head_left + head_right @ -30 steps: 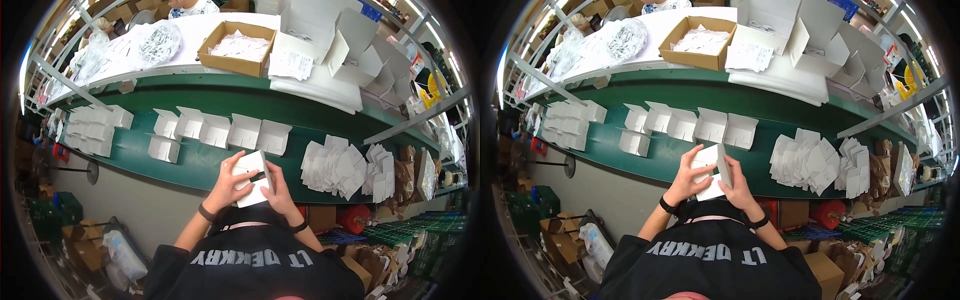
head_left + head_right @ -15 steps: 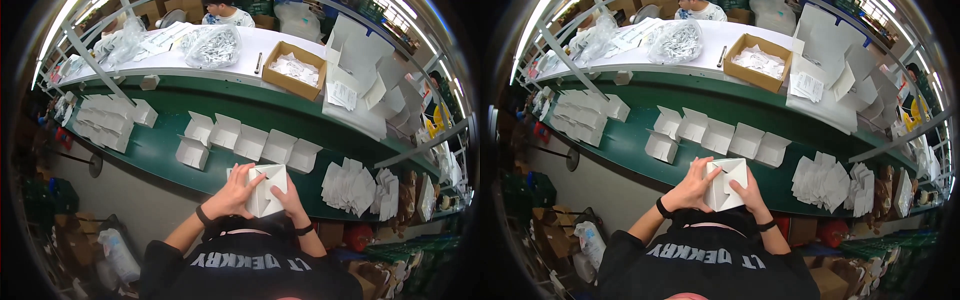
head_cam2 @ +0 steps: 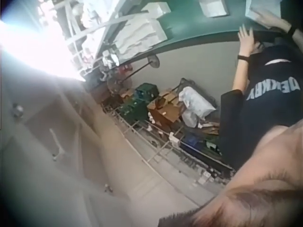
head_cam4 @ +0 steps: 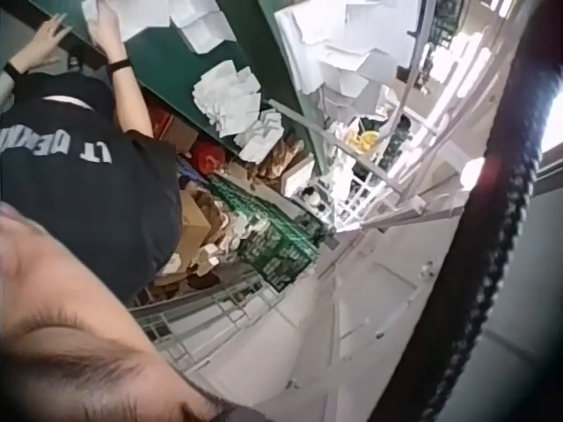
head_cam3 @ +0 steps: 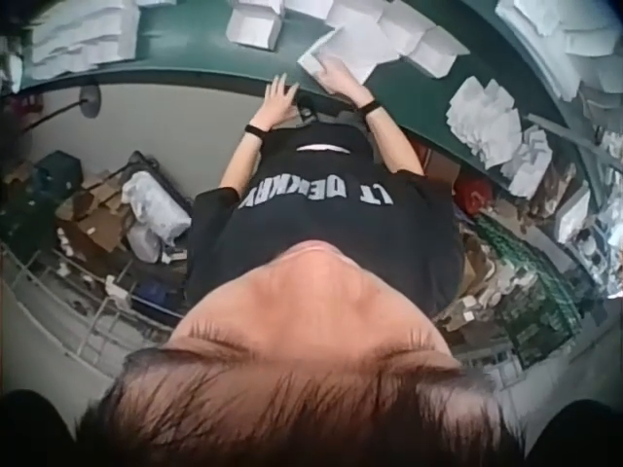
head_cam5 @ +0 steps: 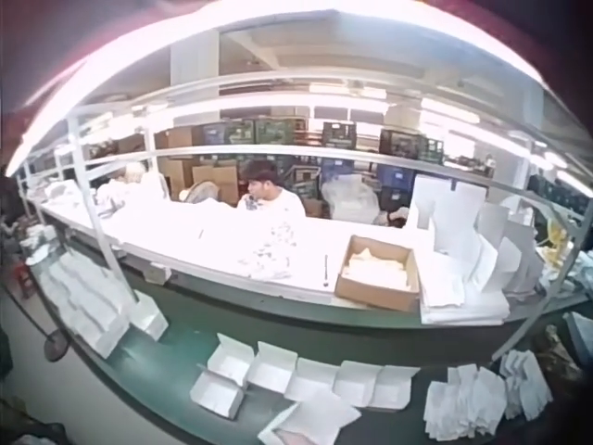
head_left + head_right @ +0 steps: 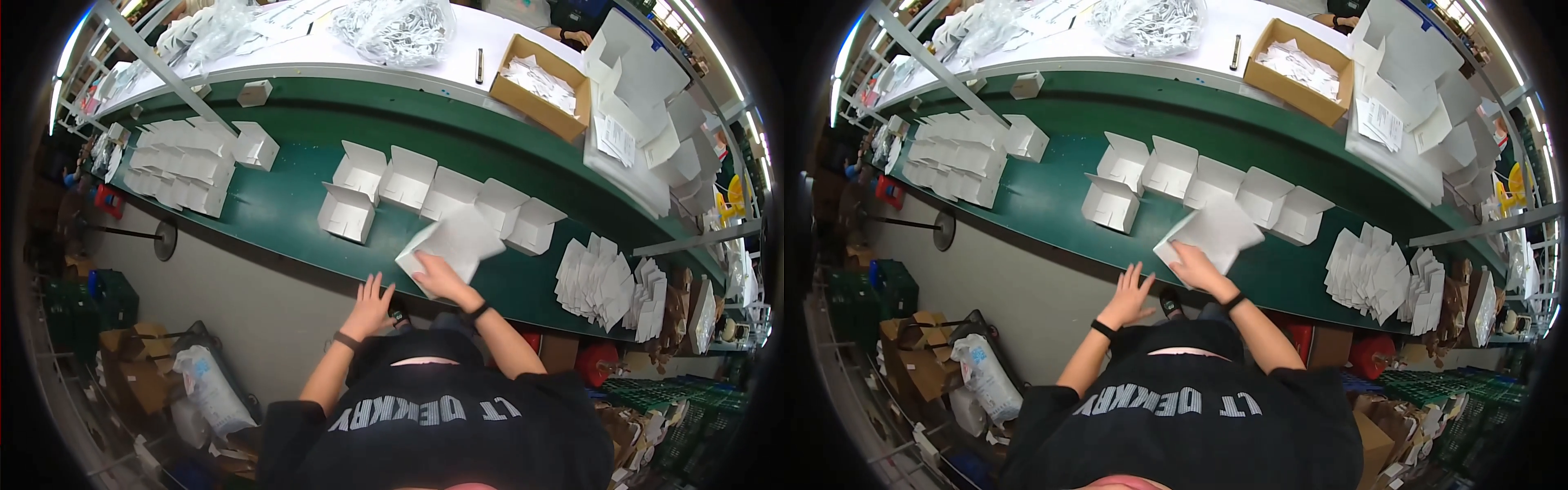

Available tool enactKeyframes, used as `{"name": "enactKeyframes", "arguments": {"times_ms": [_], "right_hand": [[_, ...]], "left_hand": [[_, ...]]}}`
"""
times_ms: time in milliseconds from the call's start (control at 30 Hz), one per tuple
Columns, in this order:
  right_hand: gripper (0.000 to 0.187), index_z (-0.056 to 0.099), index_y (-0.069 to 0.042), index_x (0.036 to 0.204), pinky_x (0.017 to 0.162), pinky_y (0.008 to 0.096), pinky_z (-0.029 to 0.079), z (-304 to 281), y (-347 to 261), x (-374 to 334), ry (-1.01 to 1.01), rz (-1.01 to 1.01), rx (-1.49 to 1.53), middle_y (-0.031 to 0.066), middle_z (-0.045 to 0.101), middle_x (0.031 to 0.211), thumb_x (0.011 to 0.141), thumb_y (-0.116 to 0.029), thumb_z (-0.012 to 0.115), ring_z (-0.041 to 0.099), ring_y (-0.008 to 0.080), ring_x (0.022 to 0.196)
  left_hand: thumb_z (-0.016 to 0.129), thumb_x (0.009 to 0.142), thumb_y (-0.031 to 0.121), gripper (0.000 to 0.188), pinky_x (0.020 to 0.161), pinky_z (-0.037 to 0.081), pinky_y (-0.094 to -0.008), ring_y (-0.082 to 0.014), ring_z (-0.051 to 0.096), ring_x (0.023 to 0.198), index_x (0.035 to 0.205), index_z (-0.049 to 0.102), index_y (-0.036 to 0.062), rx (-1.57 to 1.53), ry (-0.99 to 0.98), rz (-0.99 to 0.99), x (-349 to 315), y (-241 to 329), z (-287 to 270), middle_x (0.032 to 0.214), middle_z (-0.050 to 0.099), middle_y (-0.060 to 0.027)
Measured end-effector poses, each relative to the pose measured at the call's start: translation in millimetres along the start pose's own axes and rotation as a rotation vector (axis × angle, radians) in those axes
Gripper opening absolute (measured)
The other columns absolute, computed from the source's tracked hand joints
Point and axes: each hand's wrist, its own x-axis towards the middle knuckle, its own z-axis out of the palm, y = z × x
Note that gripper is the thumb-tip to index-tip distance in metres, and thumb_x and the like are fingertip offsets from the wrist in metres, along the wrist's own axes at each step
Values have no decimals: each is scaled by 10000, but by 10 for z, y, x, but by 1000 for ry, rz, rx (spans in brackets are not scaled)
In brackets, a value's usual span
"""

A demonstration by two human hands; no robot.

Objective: The person folds white cardboard sheets into boxes by hand, places them on a green workbench, and then inserts a white cable and a small manual into each box.

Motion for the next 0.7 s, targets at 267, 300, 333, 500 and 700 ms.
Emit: {"name": "enactKeyframes", "arguments": {"times_ms": [267, 300, 333, 500, 700], "right_hand": [[323, 625, 6, 1168, 880, 483, 590, 1175, 1055, 1017, -54, -29, -502, 254, 688, 1089, 847, -25, 650, 682, 425, 1034], [336, 636, 6, 1180, 890, 469, 587, 1107, 928, 994, -24, -75, -479, 241, 692, 1081, 845, -18, 651, 682, 411, 1029], [349, 647, 6, 1192, 899, 456, 584, 948, 702, 961, 7, -124, -466, 228, 696, 1074, 843, -11, 652, 682, 396, 1024], [227, 717, -27, 1086, 869, 450, 574, -355, 197, -346, 291, -430, 4, 172, 717, 985, 870, -72, 665, 690, 337, 963], [212, 728, -10, 1039, 860, 483, 548, -2702, 3108, -2947, 846, 734, -294, 241, 712, 1147, 968, -186, 632, 686, 384, 1036]], "left_hand": [[806, 866, 349, 826, 1167, 380, -589, -534, 365, 1444, 1543, 432, 58, -243, -49, -24, -242, 432, 355, 1589, 339, -325], [806, 866, 349, 826, 1167, 380, -589, -534, 365, 1444, 1543, 432, 58, -259, -93, 8, -269, 477, 427, 1589, 339, -325], [793, 879, 335, 798, 1157, 398, -569, -525, 405, 1417, 1533, 437, 45, -311, -77, -24, -236, 471, 480, 1561, 379, -331], [758, 913, 309, 714, 1102, 466, -525, -486, 518, 1332, 1500, 463, 27, -320, -213, -42, -101, 447, 801, 1489, 488, -311], [761, 890, 289, 698, 1033, 505, -545, -487, 582, 1232, 1480, 486, 37, -216, -302, -96, 550, 926, 604, 1441, 554, -256]]}}
